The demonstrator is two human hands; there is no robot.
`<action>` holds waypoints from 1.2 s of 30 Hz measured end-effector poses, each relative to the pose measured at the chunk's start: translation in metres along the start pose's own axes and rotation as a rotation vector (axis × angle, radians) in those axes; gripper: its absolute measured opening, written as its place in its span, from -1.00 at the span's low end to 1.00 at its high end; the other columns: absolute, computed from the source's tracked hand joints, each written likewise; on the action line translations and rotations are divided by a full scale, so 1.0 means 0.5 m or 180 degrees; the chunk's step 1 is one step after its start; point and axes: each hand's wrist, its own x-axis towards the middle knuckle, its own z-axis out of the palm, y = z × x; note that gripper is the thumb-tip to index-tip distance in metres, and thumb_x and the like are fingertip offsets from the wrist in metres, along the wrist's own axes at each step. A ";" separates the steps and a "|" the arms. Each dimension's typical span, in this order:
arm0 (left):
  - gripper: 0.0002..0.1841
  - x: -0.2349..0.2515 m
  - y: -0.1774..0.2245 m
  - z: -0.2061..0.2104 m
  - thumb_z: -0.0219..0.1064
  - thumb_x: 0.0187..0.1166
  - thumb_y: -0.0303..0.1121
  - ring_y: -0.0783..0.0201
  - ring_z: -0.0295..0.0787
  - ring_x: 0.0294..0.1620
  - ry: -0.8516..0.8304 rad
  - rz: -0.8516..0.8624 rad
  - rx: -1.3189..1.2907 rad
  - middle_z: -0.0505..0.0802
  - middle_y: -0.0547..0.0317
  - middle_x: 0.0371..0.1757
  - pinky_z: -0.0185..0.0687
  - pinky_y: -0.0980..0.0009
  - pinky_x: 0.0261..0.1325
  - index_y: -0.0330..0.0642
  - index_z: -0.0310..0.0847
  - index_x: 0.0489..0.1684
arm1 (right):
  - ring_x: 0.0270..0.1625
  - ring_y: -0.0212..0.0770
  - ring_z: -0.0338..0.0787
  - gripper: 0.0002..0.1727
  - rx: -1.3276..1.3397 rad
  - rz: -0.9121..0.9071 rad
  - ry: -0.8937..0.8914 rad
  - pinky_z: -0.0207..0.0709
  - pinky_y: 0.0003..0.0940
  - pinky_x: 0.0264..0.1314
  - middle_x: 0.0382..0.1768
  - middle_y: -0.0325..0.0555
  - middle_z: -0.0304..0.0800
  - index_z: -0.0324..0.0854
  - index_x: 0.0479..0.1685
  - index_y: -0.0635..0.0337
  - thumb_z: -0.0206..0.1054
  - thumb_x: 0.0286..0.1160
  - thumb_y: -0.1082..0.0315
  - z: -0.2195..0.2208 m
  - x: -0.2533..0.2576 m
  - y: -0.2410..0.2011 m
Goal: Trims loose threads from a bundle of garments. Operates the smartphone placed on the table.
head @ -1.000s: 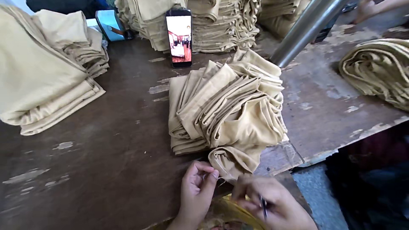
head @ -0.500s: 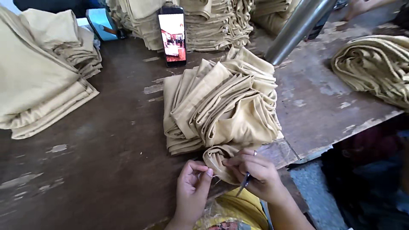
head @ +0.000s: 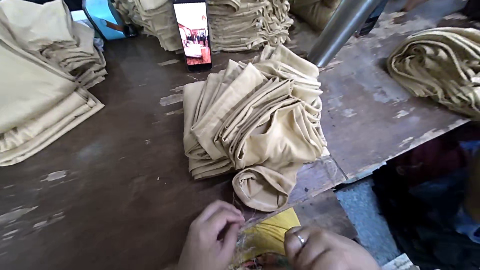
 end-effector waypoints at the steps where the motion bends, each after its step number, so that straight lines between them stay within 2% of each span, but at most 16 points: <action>1: -0.93 -0.004 0.011 -0.012 0.38 0.53 -0.47 0.55 0.80 -0.01 -0.0303 0.0072 0.0168 0.86 0.18 -0.12 0.72 0.70 0.09 -0.21 0.77 -0.31 | -0.21 -0.15 0.71 -0.68 0.0014 0.0013 -0.0081 0.54 -0.27 0.08 -0.49 -0.04 0.70 0.67 -0.42 0.25 0.25 0.73 0.29 0.009 0.002 0.009; 4: -0.88 -0.014 0.035 -0.047 0.34 0.52 -0.45 0.27 0.85 -0.11 -0.1510 0.0101 0.0765 0.89 0.14 -0.21 0.76 0.40 0.01 -0.16 0.82 -0.33 | -0.18 -0.11 0.75 -0.69 -0.0149 0.0149 -0.0251 0.54 -0.23 0.11 -0.44 -0.02 0.76 0.72 -0.38 0.25 0.22 0.71 0.28 0.032 0.012 0.031; 6: -0.89 -0.014 0.049 -0.067 0.38 0.53 -0.46 0.04 0.88 0.03 -0.2197 -0.0095 0.0835 0.91 0.04 -0.08 0.78 0.06 0.07 -0.18 0.85 -0.19 | -0.10 -0.11 0.82 -0.78 -0.0652 0.0326 -0.0235 0.59 -0.24 0.17 -0.33 -0.01 0.86 0.72 -0.40 0.24 0.35 0.60 0.33 0.039 0.017 0.037; 7: -0.86 -0.014 0.054 -0.074 0.36 0.55 -0.46 0.03 0.87 0.07 -0.2218 -0.0159 0.0857 0.91 0.04 -0.03 0.78 0.05 0.10 -0.16 0.87 -0.13 | -0.01 -0.12 0.85 -0.81 -0.0912 0.0394 -0.0215 0.62 -0.25 0.23 -0.22 -0.03 0.91 0.72 -0.37 0.22 0.37 0.59 0.32 0.038 0.020 0.038; 8: -0.84 -0.014 0.058 -0.078 0.33 0.57 -0.45 0.09 0.88 0.03 -0.2030 -0.0181 0.0917 0.91 0.07 -0.04 0.80 0.14 0.08 -0.14 0.87 -0.12 | 0.00 -0.15 0.86 -0.81 -0.1124 0.0434 -0.0141 0.65 -0.28 0.20 -0.17 -0.05 0.91 0.71 -0.33 0.20 0.37 0.62 0.30 0.034 0.021 0.037; 10: -0.84 -0.009 0.056 -0.075 0.35 0.58 -0.35 0.27 0.86 -0.13 -0.1260 -0.0244 0.1074 0.90 0.13 -0.15 0.79 0.37 -0.03 -0.14 0.85 -0.12 | -0.26 -0.23 0.77 -0.72 -0.1436 0.0422 0.0333 0.62 -0.37 -0.08 -0.43 -0.10 0.78 0.66 -0.42 0.20 0.37 0.64 0.23 0.021 0.023 0.038; 12: -0.68 0.008 0.039 -0.048 0.44 0.53 -0.19 0.32 0.81 -0.18 -0.0418 -0.0353 0.1120 0.85 0.05 -0.14 0.74 0.47 -0.12 -0.26 0.76 0.03 | -0.39 -0.30 0.65 -0.59 -0.1920 0.0478 0.0945 0.56 -0.44 -0.22 -0.55 -0.14 0.60 0.49 -0.53 0.16 0.41 0.61 0.09 0.003 0.029 0.041; 15: -0.43 0.036 -0.002 0.017 0.47 0.52 -0.27 0.37 0.85 0.07 0.0228 -0.0385 0.0356 0.86 -0.06 0.13 0.78 0.48 0.09 -0.51 0.49 0.40 | -0.19 -0.34 0.71 -0.62 -0.2833 0.0889 0.1457 0.61 -0.51 -0.09 -0.24 -0.06 0.76 0.64 -0.26 0.22 0.48 0.49 0.03 -0.028 0.044 0.065; 17: -0.52 0.045 -0.015 0.049 0.42 0.49 -0.52 0.47 0.87 -0.10 0.0407 -0.0393 -0.0381 0.89 0.09 -0.06 0.82 0.53 0.00 -0.55 0.44 0.35 | -0.22 -0.30 0.70 -0.71 -0.3235 0.1080 0.1554 0.60 -0.51 -0.16 -0.15 0.03 0.79 0.71 -0.20 0.27 0.48 0.39 0.18 -0.039 0.049 0.092; 19: -0.70 0.042 -0.021 0.053 0.42 0.48 -0.55 0.53 0.86 -0.18 0.0585 -0.0273 -0.0470 0.89 0.18 -0.16 0.82 0.59 -0.07 -0.47 0.58 0.11 | -0.21 -0.37 0.68 -0.87 -0.3076 0.0935 0.1677 0.57 -0.63 -0.15 -0.12 0.04 0.77 0.66 -0.26 0.31 0.37 0.34 0.41 -0.046 0.039 0.103; 22: -0.93 0.027 -0.025 0.034 0.48 0.44 -0.48 0.57 0.84 -0.15 0.0683 -0.0024 0.0031 0.91 0.20 -0.21 0.76 0.68 -0.02 -0.29 0.78 -0.26 | 0.09 -0.44 0.77 -0.91 -0.2292 0.0470 0.1790 0.64 -0.59 0.16 -0.01 -0.15 0.76 0.39 -0.29 0.11 0.21 0.52 0.41 -0.052 0.009 0.082; 25: -0.94 0.022 -0.024 0.023 0.44 0.33 -0.54 0.54 0.84 -0.06 0.0435 0.0029 0.0382 0.89 0.18 -0.25 0.71 0.71 0.10 -0.22 0.82 -0.46 | -0.07 -0.45 0.76 -0.93 -0.2472 0.0794 0.1553 0.62 -0.60 0.04 -0.19 -0.17 0.77 0.42 -0.27 0.10 0.15 0.56 0.35 -0.058 -0.013 0.071; 27: -0.93 0.023 -0.025 0.018 0.43 0.36 -0.51 0.54 0.86 -0.06 0.0164 -0.0077 0.0457 0.93 0.22 -0.23 0.71 0.70 0.11 -0.19 0.84 -0.45 | -0.27 -0.32 0.70 -0.83 -0.2880 0.1302 0.1220 0.61 -0.47 -0.17 -0.28 -0.08 0.74 0.60 -0.22 0.22 0.15 0.47 0.34 -0.050 -0.016 0.076; 28: -0.93 0.023 -0.025 0.015 0.42 0.39 -0.49 0.55 0.86 -0.05 0.0058 -0.0132 0.0446 0.94 0.24 -0.21 0.72 0.69 0.11 -0.18 0.83 -0.42 | -0.24 -0.21 0.72 -0.78 -0.3045 0.1509 0.1001 0.65 -0.34 -0.15 -0.27 -0.03 0.72 0.62 -0.19 0.23 0.16 0.52 0.27 -0.044 -0.012 0.077; 31: -0.94 0.023 -0.024 0.012 0.37 0.47 -0.47 0.53 0.87 -0.03 0.0004 -0.0204 0.0311 0.92 0.22 -0.19 0.74 0.67 0.10 -0.20 0.77 -0.36 | -0.11 -0.02 0.74 -0.35 -0.3471 0.1654 0.0630 0.67 -0.14 -0.06 -0.20 0.04 0.70 0.61 -0.22 0.20 0.00 0.74 -0.27 -0.026 0.004 0.081; 36: -0.97 0.023 -0.031 0.022 0.38 0.49 -0.43 0.58 0.81 -0.09 0.0245 -0.0124 0.0240 0.90 0.28 -0.18 0.67 0.72 -0.07 -0.12 0.70 -0.34 | -0.09 0.06 0.76 -0.27 -0.3900 0.1645 0.0332 0.67 -0.06 -0.13 -0.22 0.00 0.73 0.68 -0.33 0.11 -0.08 0.71 -0.35 -0.021 0.020 0.093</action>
